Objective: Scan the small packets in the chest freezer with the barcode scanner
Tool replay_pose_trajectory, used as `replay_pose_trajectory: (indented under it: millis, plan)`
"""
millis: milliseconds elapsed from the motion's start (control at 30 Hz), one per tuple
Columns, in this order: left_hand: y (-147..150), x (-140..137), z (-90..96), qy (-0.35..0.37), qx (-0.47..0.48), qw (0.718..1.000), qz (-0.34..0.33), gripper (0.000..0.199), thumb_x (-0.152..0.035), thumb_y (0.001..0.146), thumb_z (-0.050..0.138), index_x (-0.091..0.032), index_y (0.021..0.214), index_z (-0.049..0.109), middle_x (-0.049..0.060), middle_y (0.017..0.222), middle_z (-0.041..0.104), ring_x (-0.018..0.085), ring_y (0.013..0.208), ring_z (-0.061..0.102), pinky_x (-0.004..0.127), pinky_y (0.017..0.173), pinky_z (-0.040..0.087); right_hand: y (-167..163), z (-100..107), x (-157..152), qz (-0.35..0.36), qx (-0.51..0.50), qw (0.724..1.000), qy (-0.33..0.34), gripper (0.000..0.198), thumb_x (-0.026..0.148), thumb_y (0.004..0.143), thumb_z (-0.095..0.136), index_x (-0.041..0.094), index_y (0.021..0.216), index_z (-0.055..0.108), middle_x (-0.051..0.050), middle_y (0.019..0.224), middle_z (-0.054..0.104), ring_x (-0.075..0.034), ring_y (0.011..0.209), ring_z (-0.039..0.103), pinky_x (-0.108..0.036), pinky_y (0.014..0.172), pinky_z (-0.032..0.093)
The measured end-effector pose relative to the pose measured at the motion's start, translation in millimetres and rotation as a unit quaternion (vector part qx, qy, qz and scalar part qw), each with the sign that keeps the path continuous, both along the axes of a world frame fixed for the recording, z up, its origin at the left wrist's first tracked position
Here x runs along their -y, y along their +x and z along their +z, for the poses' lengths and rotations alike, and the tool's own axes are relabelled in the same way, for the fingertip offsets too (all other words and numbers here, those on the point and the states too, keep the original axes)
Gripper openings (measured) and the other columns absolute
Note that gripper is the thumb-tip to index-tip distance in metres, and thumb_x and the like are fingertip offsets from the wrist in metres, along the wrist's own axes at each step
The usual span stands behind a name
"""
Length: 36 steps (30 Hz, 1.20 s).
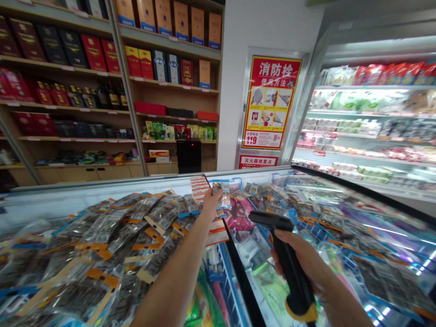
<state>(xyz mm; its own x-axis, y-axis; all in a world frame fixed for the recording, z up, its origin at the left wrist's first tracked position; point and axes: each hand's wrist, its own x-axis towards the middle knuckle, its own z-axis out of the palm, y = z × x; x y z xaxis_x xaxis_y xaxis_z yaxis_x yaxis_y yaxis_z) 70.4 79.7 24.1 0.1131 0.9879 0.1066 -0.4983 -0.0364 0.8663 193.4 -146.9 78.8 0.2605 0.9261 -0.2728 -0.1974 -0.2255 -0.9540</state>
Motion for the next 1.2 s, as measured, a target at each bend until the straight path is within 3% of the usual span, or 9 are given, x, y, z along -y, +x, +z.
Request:
replay_pose_trajectory:
  millis: [333, 800, 1200]
  plan:
    - [-1.4, 1.9, 3.7, -0.001, -0.006, 1.000, -0.004, 0.035, -0.029, 0.047, 0.069, -0.016, 0.077, 0.054, -0.002, 0.061, 0.059, 0.011, 0.051, 0.053, 0.024, 0.052, 0.041, -6.3, -1.5, 0.9, 0.017, 0.062, 0.998, -0.002, 0.025, 0.040, 0.071, 0.052, 0.015, 0.067, 0.051, 0.001, 0.045, 0.056, -0.010, 0.034, 0.049, -0.019, 0.034, 0.034]
    - [-1.2, 0.6, -0.3, 0.012, -0.012, 1.000, -0.010, 0.037, -0.031, 0.048, 0.069, -0.016, 0.078, 0.053, -0.002, 0.061, 0.059, 0.011, 0.050, 0.054, 0.026, 0.052, 0.043, 1.2, -2.3, -4.0, 0.008, 0.071, 0.997, -0.003, 0.024, 0.038, 0.068, 0.053, 0.015, 0.066, 0.053, 0.000, 0.043, 0.055, -0.011, 0.034, 0.049, -0.021, 0.035, 0.033]
    - [-2.7, 0.7, -1.1, 0.022, -0.015, 1.000, -0.013, 0.036, -0.030, 0.049, 0.069, -0.016, 0.079, 0.055, 0.001, 0.067, 0.062, 0.014, 0.055, 0.056, 0.029, 0.056, 0.046, -5.0, -4.0, -4.5, 0.053, 0.093, 0.994, 0.021, 0.026, 0.039, 0.069, 0.053, 0.015, 0.059, 0.050, 0.001, 0.044, 0.054, -0.010, 0.033, 0.049, -0.021, 0.034, 0.033]
